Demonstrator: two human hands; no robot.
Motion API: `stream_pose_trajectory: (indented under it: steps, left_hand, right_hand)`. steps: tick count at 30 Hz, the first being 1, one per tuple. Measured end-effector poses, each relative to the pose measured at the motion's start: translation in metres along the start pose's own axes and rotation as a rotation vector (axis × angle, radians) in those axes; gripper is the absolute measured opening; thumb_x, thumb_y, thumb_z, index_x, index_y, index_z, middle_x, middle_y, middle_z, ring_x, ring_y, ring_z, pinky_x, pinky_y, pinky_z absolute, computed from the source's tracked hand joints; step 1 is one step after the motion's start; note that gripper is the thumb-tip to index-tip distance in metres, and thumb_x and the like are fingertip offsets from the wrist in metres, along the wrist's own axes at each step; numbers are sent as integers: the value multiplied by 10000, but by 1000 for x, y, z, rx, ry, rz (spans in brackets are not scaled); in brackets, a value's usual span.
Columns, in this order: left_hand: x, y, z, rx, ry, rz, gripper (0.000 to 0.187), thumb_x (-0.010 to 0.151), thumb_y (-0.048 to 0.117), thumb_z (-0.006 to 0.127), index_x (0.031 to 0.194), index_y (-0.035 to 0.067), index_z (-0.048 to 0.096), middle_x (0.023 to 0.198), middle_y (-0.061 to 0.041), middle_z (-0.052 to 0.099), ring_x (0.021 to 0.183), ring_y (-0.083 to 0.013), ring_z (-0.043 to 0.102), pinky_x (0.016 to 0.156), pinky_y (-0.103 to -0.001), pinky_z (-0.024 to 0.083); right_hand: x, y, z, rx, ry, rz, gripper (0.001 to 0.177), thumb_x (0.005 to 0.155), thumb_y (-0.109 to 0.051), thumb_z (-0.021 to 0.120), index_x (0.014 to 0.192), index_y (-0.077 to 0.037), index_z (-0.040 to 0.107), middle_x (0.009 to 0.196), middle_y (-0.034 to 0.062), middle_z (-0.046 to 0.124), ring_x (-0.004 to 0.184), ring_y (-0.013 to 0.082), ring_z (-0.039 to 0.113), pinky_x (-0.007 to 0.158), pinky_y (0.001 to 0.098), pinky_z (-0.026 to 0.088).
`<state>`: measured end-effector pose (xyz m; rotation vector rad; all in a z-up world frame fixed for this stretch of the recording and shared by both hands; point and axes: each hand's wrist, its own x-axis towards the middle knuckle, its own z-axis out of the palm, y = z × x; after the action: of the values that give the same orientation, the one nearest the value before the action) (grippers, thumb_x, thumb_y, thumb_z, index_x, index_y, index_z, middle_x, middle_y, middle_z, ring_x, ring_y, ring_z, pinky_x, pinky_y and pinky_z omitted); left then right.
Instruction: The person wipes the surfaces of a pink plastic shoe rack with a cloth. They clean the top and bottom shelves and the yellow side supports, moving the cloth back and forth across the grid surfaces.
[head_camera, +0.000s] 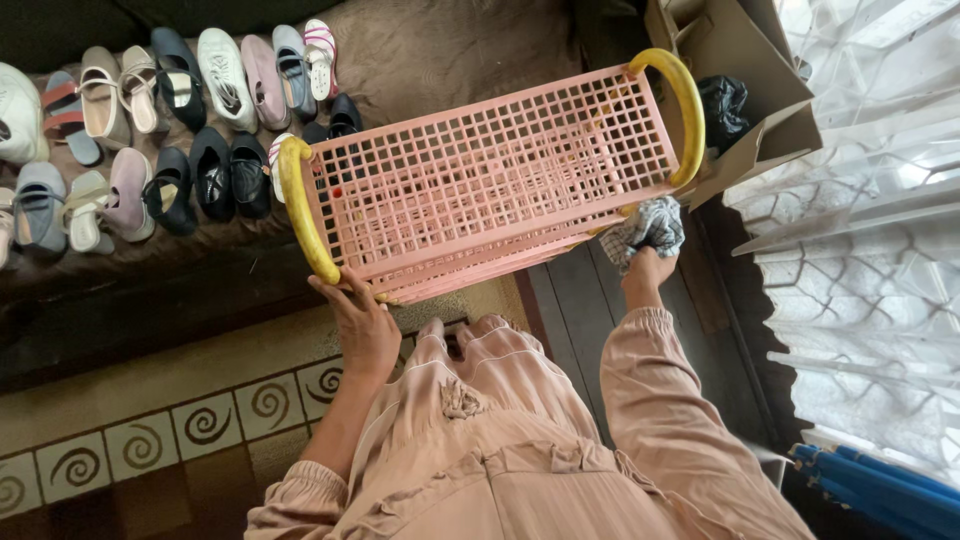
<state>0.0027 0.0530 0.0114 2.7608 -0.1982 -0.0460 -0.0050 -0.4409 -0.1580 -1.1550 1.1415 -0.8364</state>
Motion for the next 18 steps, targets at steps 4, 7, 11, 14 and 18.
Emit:
stream_pose_trajectory:
  steps: [4, 7, 11, 14, 18]
  left_hand:
    - [0, 5, 2, 44, 27, -37, 886, 946, 57, 559, 1564, -106, -55, 1497, -530, -155, 1428, -674, 154, 1213, -518, 348]
    - [3, 7, 2, 45, 20, -74, 918, 935, 63, 559, 1566, -96, -89, 1494, -525, -155, 1436, -685, 129, 1197, -523, 348]
    - [11, 13, 3, 30, 36, -114, 932, 945, 90, 575, 1563, -113, -92, 1489, -536, -160, 1428, -692, 132, 1174, -539, 367]
    - [11, 18, 5, 20, 58, -149, 948, 950, 129, 596, 1558, -122, -87, 1481, -544, -159, 1421, -710, 131, 1132, -537, 412]
    - [11, 23, 4, 12, 29, -220, 968, 944, 166, 611, 1567, -111, -77, 1501, -538, -161, 1440, -701, 141, 1064, -520, 479]
  right_hand:
    - [13, -41, -1, 270, -217, -24, 600, 817, 176, 410, 1374, 20, 571, 1251, 113, 643, 1106, 214, 657, 979, 338, 559]
    - [14, -88, 12, 408, -320, -208, 441, 943, 117, 547, 1360, -22, 576, 1262, 124, 650, 1120, 214, 660, 1011, 337, 550]
    - [-4, -114, 18, 118, -350, -624, 404, 957, 90, 617, 1342, -26, 581, 1288, 117, 630, 1167, 223, 630, 1061, 337, 513]
    - [-12, -103, 7, -263, -282, -879, 387, 941, 120, 652, 1299, -12, 586, 1263, 109, 612, 1193, 222, 592, 1070, 332, 468]
    - [3, -89, -1, 100, -335, -524, 319, 992, 94, 565, 1283, -36, 580, 1215, 48, 637, 1121, 149, 602, 1039, 271, 499]
